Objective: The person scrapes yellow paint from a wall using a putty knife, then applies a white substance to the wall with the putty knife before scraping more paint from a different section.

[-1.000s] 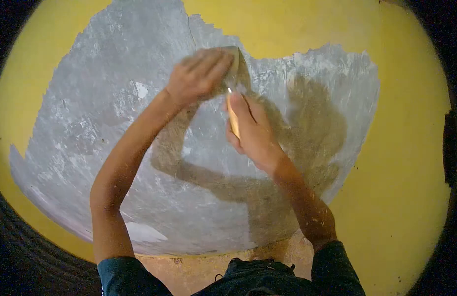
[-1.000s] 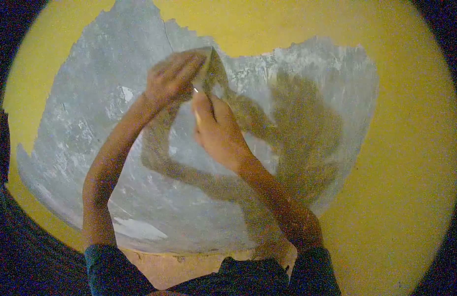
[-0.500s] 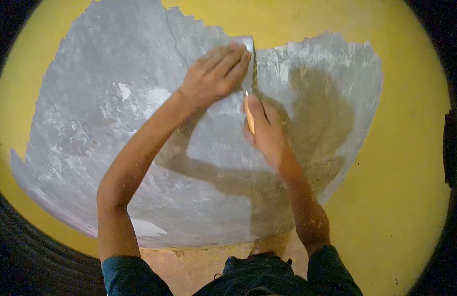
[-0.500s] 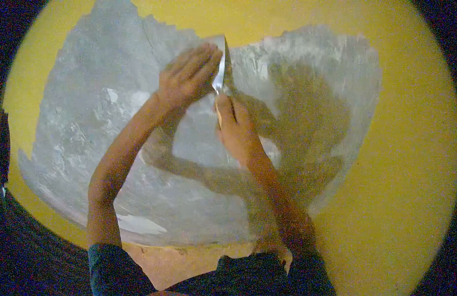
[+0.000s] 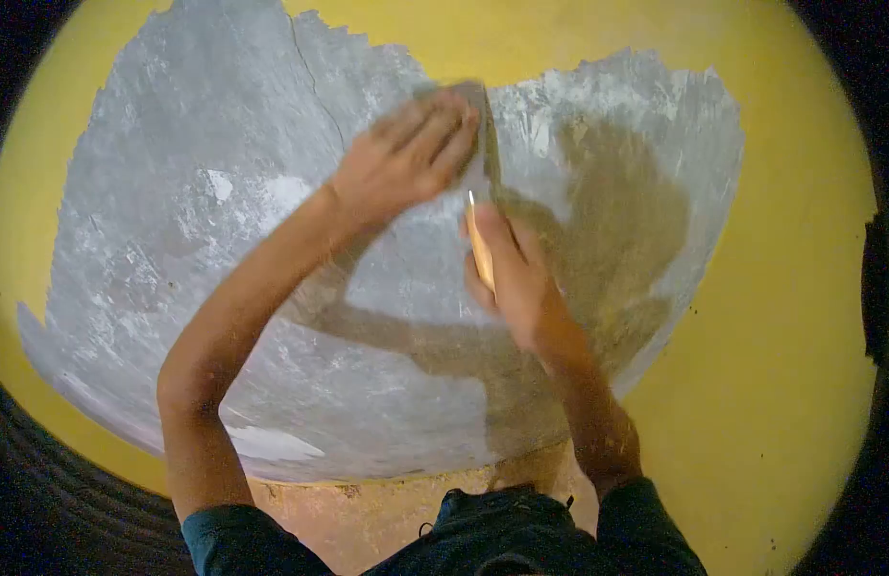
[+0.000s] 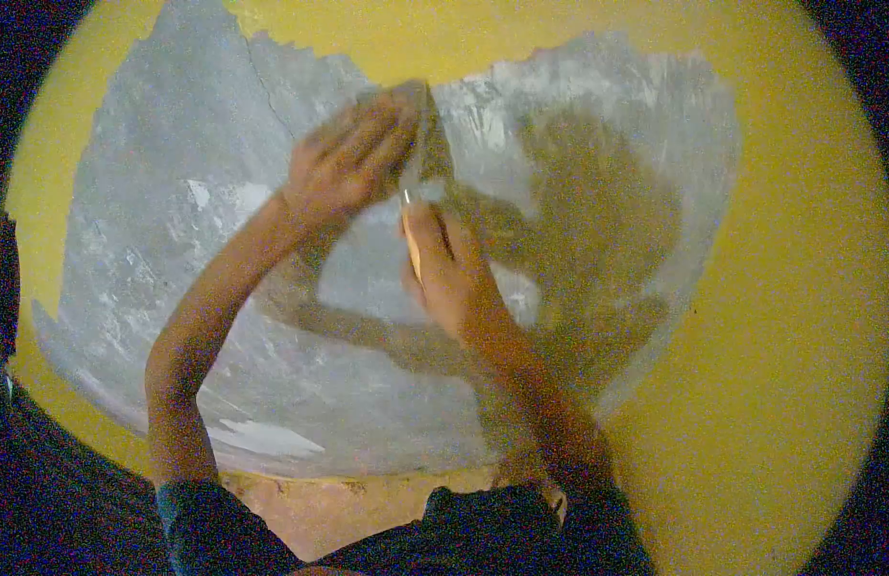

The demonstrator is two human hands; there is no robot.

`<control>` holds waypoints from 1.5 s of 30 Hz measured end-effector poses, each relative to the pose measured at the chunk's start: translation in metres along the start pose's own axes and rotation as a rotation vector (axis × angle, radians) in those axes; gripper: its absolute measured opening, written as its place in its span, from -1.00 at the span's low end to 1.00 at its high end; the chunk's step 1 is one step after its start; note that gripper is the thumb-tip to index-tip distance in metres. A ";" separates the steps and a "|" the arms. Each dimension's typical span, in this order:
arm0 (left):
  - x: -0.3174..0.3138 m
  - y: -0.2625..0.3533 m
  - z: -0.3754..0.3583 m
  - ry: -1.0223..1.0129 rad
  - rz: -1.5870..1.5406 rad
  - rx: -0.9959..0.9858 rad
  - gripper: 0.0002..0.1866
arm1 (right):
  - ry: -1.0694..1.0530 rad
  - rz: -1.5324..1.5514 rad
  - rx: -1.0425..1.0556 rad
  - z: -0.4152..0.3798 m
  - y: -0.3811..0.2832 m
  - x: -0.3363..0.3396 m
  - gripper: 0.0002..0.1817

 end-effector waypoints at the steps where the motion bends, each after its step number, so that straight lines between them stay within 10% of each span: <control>1: -0.003 -0.007 0.007 -0.006 0.023 0.012 -0.56 | 0.034 -0.027 0.043 0.011 -0.003 0.003 -0.55; 29: 0.000 0.040 0.006 -0.080 -0.206 -0.036 -0.59 | -0.166 0.117 -0.200 -0.031 0.029 0.041 -0.58; 31: -0.002 0.046 0.007 -0.062 -0.187 -0.019 -0.61 | 0.307 0.225 0.080 -0.030 0.010 0.080 -0.58; 39: -0.024 0.045 0.042 0.033 -0.222 0.080 -0.63 | 0.526 0.075 0.707 -0.046 -0.036 0.116 -0.64; 45: -0.040 0.055 0.059 0.135 -0.222 -0.028 -0.67 | 0.809 0.572 0.902 -0.028 -0.033 0.157 -0.65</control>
Point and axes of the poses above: each hand's wrist, its own z-axis towards the middle knuckle, its own x-axis out of the back of the hand, y = z × x, the point moved 9 cm from there along z, towards the middle knuckle, and after that the axes turned 10 degrees about y, right-handed, at the moved point
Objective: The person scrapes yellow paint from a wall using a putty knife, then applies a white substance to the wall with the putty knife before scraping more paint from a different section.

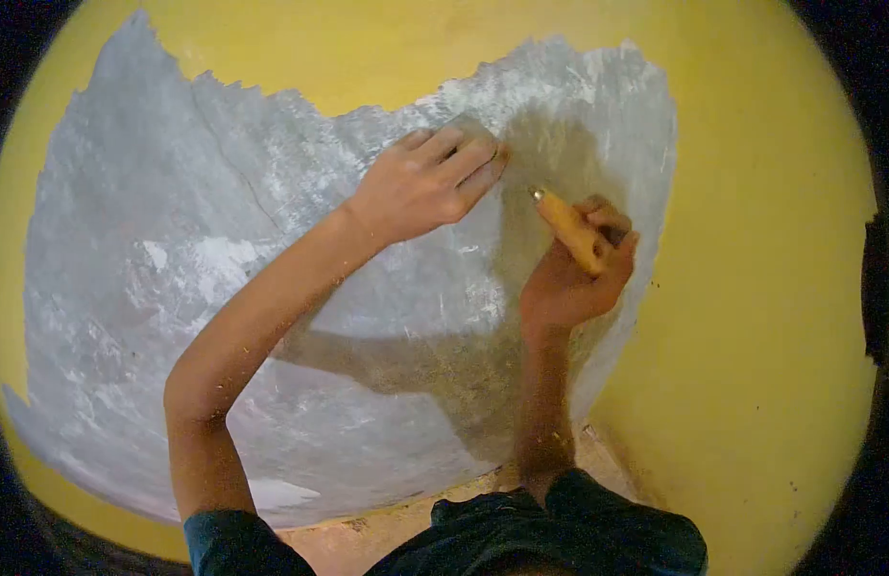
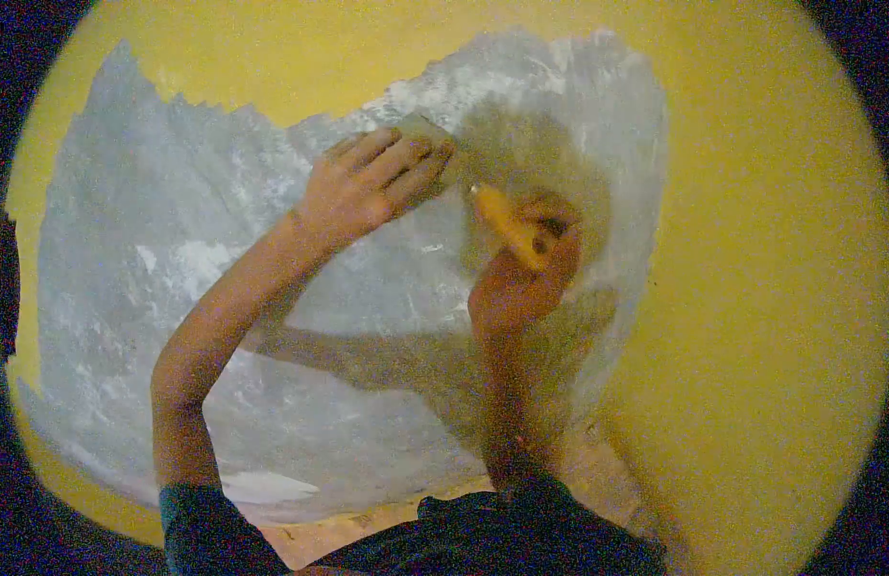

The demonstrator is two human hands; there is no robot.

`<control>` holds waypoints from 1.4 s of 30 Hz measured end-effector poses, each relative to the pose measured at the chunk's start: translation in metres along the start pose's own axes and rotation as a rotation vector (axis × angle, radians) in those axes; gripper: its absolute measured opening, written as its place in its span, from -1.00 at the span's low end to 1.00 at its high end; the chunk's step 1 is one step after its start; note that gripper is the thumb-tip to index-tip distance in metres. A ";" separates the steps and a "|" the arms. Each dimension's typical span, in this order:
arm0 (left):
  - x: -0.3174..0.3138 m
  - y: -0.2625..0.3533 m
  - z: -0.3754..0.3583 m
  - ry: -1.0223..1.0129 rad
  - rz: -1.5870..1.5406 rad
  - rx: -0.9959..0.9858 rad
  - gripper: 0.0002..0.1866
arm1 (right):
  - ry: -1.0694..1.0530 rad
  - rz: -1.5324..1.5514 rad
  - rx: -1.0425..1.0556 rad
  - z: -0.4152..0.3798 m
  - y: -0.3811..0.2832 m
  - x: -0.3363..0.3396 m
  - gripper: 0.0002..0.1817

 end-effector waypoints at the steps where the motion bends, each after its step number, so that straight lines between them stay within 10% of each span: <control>1: -0.003 -0.002 0.004 0.009 -0.015 -0.011 -0.67 | 0.093 0.203 -0.068 0.008 -0.001 -0.005 -0.64; 3: -0.008 -0.004 0.014 0.041 -0.043 -0.065 -0.69 | 0.192 0.407 -0.120 0.027 0.010 -0.001 -0.60; 5: -0.025 -0.004 0.018 0.012 -0.077 -0.086 -0.68 | -0.151 0.988 -0.390 0.039 0.024 -0.027 -0.50; 19: -0.033 -0.018 0.017 -0.327 -0.066 0.109 -0.59 | -0.225 0.905 -0.343 0.080 0.031 -0.046 -0.52; 42: -0.024 -0.004 0.030 -0.088 0.015 0.120 -0.59 | -0.142 0.737 -0.194 0.074 0.018 -0.052 -0.55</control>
Point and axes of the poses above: each hand's wrist, its own z-axis towards the middle knuckle, its own x-axis out of the back of the hand, y = z × x, the point moved 9 cm from there along z, towards the middle knuckle, and after that the axes turned 10 degrees about y, right-handed, at the moved point
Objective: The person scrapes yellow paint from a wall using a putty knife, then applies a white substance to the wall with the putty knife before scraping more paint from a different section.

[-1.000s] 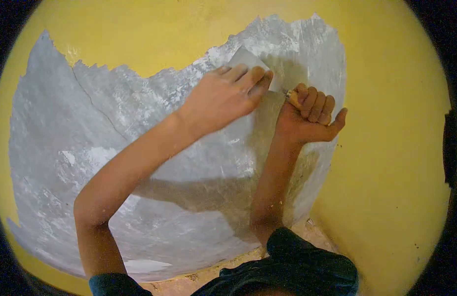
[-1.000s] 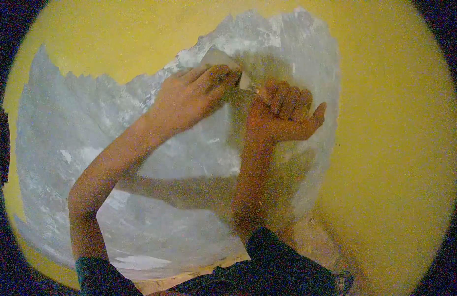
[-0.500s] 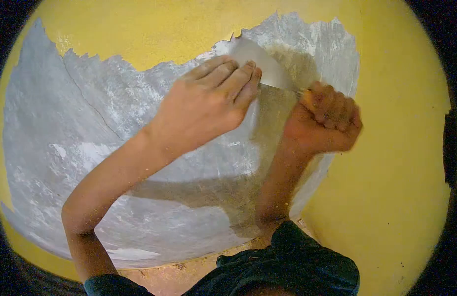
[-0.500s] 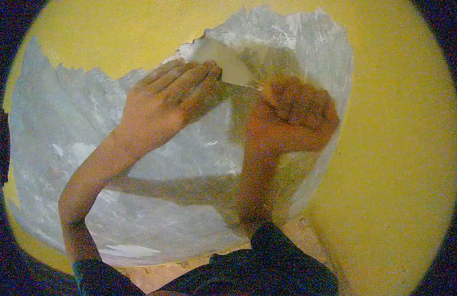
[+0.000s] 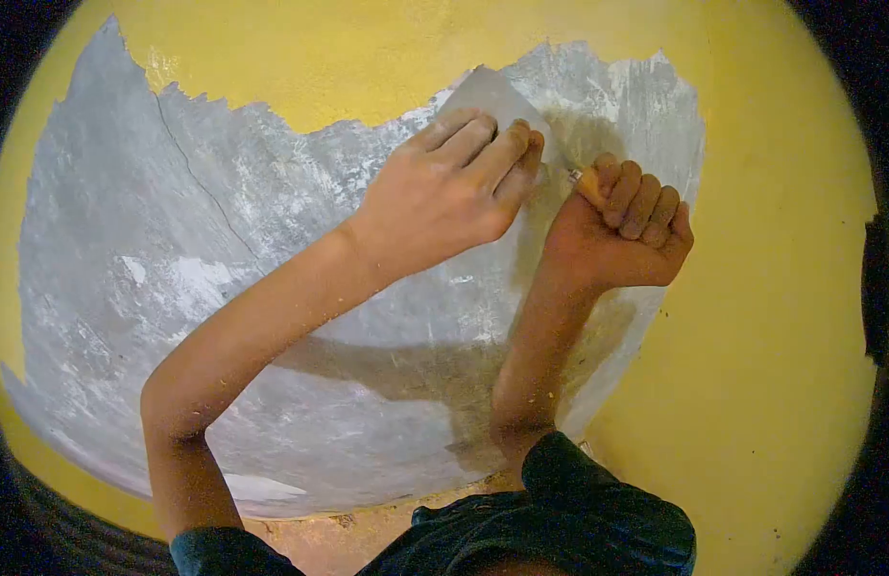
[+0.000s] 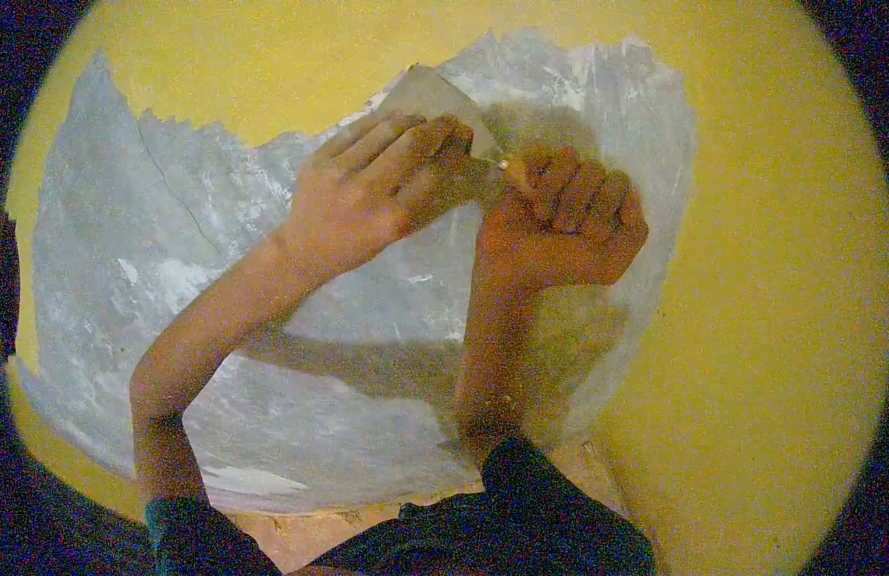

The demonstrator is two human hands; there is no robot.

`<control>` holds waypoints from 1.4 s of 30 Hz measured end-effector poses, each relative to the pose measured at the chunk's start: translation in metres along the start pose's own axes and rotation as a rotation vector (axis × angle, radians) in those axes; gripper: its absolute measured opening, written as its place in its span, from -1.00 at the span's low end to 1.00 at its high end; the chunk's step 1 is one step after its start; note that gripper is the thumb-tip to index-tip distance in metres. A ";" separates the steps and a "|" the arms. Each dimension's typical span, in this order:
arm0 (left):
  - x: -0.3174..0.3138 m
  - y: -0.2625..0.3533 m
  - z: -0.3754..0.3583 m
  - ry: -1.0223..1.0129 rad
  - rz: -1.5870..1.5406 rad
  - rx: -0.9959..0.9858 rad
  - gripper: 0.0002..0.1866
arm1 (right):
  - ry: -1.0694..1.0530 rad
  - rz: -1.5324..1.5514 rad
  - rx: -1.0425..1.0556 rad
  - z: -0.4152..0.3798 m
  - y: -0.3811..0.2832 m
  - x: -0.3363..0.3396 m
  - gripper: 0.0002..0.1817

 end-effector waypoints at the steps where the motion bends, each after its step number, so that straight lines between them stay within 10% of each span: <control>1: -0.003 -0.002 0.000 -0.035 -0.008 0.005 -0.55 | 0.022 0.027 -0.009 0.002 -0.005 0.002 -0.56; 12: -0.019 0.013 0.018 -0.020 -0.153 -0.045 -0.64 | -0.123 0.009 -0.008 0.030 -0.025 0.020 -0.59; 15: 0.011 0.017 0.029 -0.027 -0.185 -0.001 -0.63 | 0.238 -0.393 0.112 0.037 0.000 0.052 -0.56; 19: 0.058 -0.024 0.016 -0.052 -0.012 0.132 -0.60 | -0.104 0.093 0.046 0.035 -0.035 -0.001 -0.56; 27: 0.078 -0.103 -0.031 -0.014 0.185 0.260 -0.57 | -0.071 0.028 0.065 0.031 -0.028 -0.020 -0.61; 29: 0.092 -0.121 -0.031 0.082 0.241 0.232 -0.60 | 0.206 -0.193 0.195 0.033 -0.031 0.004 -0.63; 33: 0.109 -0.172 -0.042 0.139 0.241 0.371 -0.54 | 0.026 0.019 0.033 0.042 -0.008 -0.008 -0.63; 42: 0.093 -0.144 -0.030 0.079 0.645 0.056 -0.41 | -0.179 0.063 0.035 0.040 -0.030 -0.026 -0.61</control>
Point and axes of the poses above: each hand's wrist, its own z-axis towards the middle knuckle, its own x-axis out of the back of the hand, y = z × x, the point moved 9 cm from there along z, towards the middle knuckle, and after that the axes turned 10 degrees about y, right-handed, at the moved point
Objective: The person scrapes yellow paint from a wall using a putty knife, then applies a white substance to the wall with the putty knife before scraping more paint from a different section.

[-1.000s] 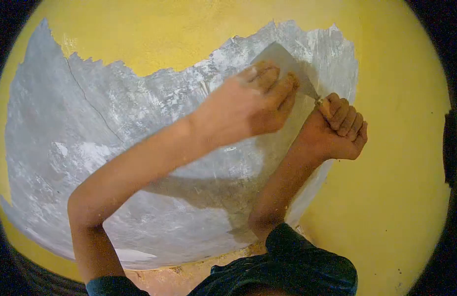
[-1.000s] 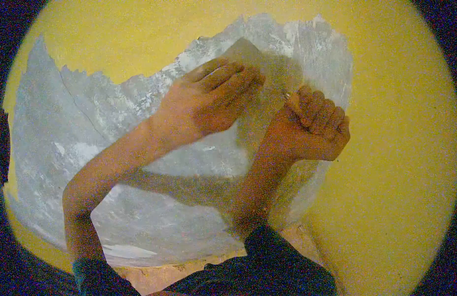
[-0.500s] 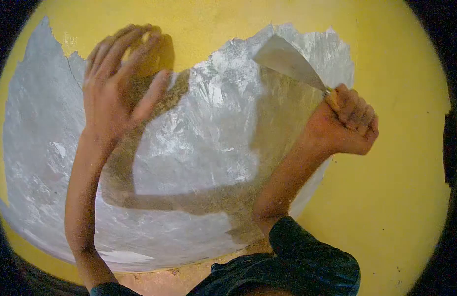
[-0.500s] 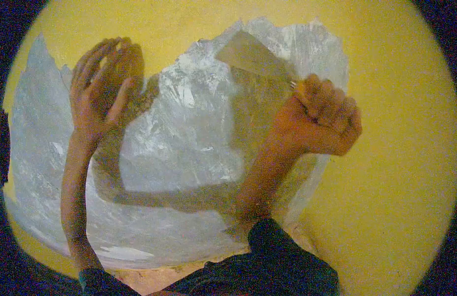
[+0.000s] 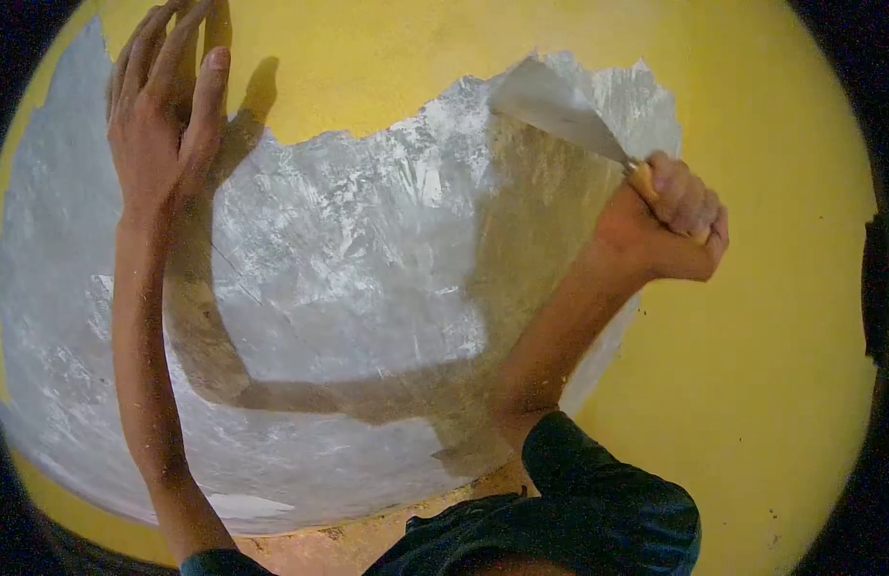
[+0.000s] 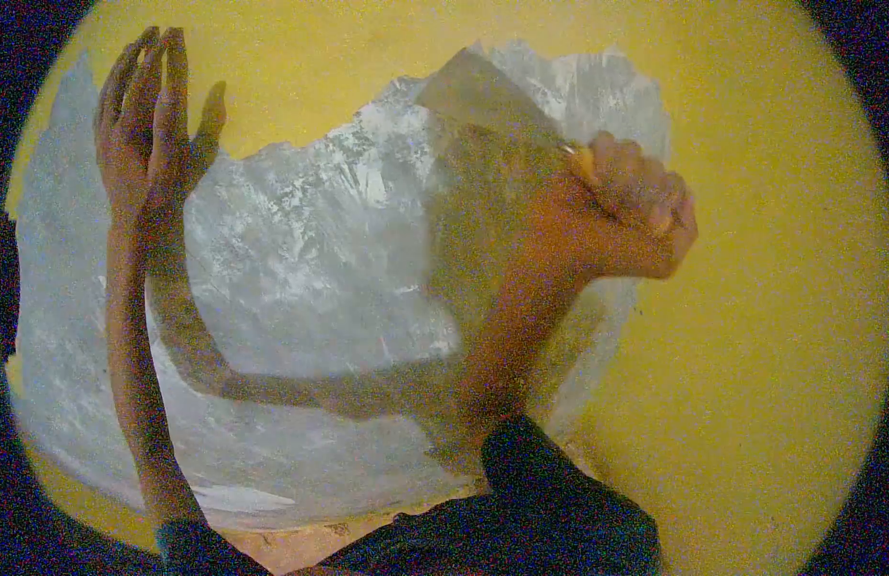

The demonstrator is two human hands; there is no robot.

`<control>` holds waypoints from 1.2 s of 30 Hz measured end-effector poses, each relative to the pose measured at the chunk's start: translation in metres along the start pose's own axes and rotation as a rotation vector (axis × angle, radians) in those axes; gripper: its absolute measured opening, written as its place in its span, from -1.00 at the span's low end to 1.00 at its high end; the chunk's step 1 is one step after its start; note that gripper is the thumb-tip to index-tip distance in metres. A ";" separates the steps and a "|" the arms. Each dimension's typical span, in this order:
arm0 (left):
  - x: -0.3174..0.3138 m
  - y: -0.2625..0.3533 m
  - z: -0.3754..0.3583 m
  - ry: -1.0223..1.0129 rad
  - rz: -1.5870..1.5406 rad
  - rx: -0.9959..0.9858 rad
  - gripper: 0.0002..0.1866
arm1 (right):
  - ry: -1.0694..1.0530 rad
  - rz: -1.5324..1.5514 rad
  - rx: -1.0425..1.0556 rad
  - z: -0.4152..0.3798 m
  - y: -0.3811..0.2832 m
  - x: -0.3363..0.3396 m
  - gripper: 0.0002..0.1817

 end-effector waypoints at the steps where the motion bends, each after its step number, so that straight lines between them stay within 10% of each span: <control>1: -0.001 -0.002 -0.001 -0.004 -0.016 0.017 -0.41 | -0.004 -0.003 0.004 -0.003 0.004 0.002 -0.61; 15: 0.000 0.002 -0.006 0.055 -0.048 -0.068 -0.42 | 0.212 0.074 0.115 -0.016 0.014 0.018 -0.63; 33: 0.004 -0.025 -0.016 -0.093 -0.294 0.360 -0.42 | 0.074 -0.097 0.099 -0.113 0.037 -0.008 -0.56; 36: 0.024 -0.011 -0.029 0.032 -0.467 0.402 -0.70 | 0.055 -0.097 0.104 -0.117 0.040 -0.014 -0.56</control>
Point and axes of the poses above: each hand's wrist, its own z-axis towards the middle knuckle, its own x-axis out of the back of the hand, y = z × x, the point moved 9 cm from there along z, towards the middle knuckle, and after that the axes turned 10 degrees about y, right-handed, at the moved point
